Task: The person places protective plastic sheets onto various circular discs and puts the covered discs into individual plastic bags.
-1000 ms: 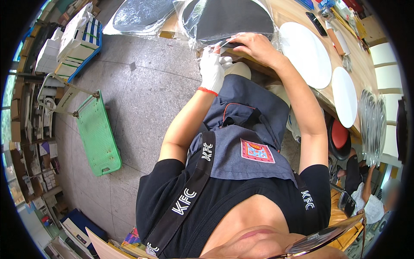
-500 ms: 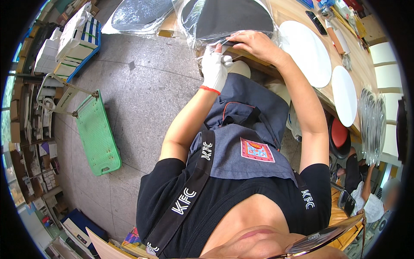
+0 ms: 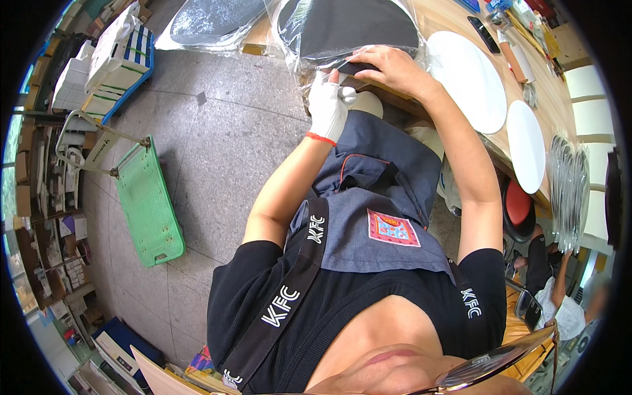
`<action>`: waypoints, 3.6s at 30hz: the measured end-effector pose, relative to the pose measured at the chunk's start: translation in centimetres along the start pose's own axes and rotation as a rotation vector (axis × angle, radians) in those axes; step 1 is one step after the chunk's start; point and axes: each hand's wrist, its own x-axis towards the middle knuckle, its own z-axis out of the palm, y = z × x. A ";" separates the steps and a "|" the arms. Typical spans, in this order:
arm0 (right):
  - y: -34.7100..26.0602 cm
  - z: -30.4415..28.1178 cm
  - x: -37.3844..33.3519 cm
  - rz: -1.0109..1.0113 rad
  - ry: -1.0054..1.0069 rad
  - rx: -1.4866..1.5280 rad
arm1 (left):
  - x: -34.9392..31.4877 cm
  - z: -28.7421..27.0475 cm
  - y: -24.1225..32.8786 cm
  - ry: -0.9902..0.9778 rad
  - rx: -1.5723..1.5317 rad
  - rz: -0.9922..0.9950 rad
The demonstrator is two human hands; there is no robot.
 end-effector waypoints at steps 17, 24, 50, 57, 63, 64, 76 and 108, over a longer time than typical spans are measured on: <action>-1.1 0.8 0.1 0.086 0.008 -0.170 | -1.2 -0.9 -1.1 -0.078 0.117 -0.015; -1.4 0.6 0.2 0.077 0.003 -0.187 | -0.7 -1.1 -1.6 -0.056 0.092 0.006; -2.3 0.7 -0.2 0.103 -0.001 -0.223 | -0.5 -0.7 -0.6 0.066 0.188 0.011; -0.8 1.0 -0.2 0.102 0.059 -0.103 | -1.0 -0.5 -1.0 -0.002 0.271 0.075; -0.8 1.2 -0.4 0.107 0.071 -0.133 | -0.9 -0.4 -1.0 0.006 0.242 0.067; -0.7 1.2 -0.4 0.107 0.068 -0.134 | -0.8 -0.6 -1.1 -0.003 0.240 0.076; -0.5 1.4 -0.5 0.091 0.070 -0.149 | -0.4 -0.8 -1.5 -0.017 0.223 0.091; -1.6 0.8 -0.1 0.034 0.060 -0.312 | 0.0 -1.2 -1.7 -0.057 0.217 0.148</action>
